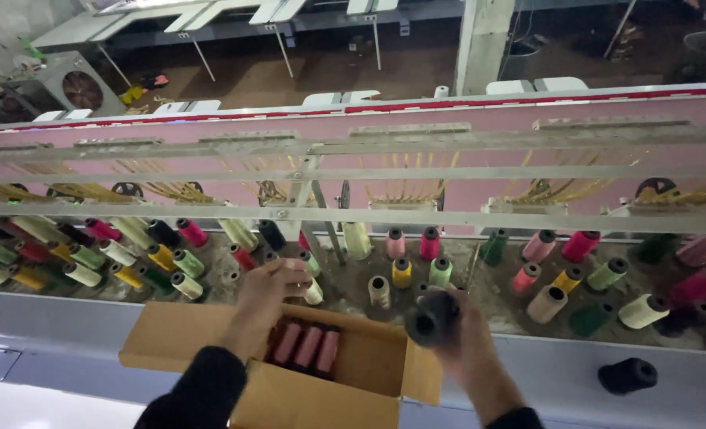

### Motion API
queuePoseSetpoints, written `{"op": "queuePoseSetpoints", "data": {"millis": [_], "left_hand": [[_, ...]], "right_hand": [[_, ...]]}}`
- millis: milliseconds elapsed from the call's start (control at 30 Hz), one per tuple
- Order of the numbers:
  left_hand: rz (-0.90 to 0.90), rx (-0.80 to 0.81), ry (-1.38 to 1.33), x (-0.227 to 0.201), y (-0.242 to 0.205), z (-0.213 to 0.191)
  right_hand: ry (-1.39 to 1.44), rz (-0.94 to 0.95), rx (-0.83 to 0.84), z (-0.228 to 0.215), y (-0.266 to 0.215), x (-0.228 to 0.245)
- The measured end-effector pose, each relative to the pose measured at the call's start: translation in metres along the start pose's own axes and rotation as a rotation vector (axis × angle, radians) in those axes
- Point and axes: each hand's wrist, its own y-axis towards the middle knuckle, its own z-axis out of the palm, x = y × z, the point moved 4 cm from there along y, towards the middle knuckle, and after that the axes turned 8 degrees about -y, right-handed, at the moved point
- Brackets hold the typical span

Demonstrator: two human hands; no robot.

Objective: Organizing and loading thread spools onto the spindles of an industrial embroidery machine.

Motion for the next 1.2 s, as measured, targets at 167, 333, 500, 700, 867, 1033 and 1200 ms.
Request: {"op": "queuePoseSetpoints", "data": {"millis": [167,333,500,700,867,1033,1200], "left_hand": [[0.057,-0.067,0.131,-0.033,-0.008,-0.033],[-0.079,-0.208,0.113,-0.019,0.028,-0.062],[-0.042,-0.172,0.123,0.030,0.073,-0.089],[-0.199,0.431,1.188,0.064,0.060,-0.063],[-0.409,0.345,1.193,0.065,0.023,-0.045],[-0.339,0.328,1.276,0.092,0.047,-0.053],[-0.424,0.108,1.071,0.102,0.059,-0.073]], "right_hand": [[-1.108,-0.095,0.192,0.010,-0.051,0.059],[-1.779,-0.142,0.250,-0.050,-0.015,0.091],[-1.944,-0.042,0.101,-0.104,-0.007,0.106],[-2.376,-0.109,0.167,-0.119,0.004,0.106],[-2.543,-0.268,0.146,-0.104,0.001,0.108],[-2.536,-0.330,0.128,-0.126,0.000,0.111],[-2.524,-0.282,0.088,-0.143,-0.009,0.119]]}}
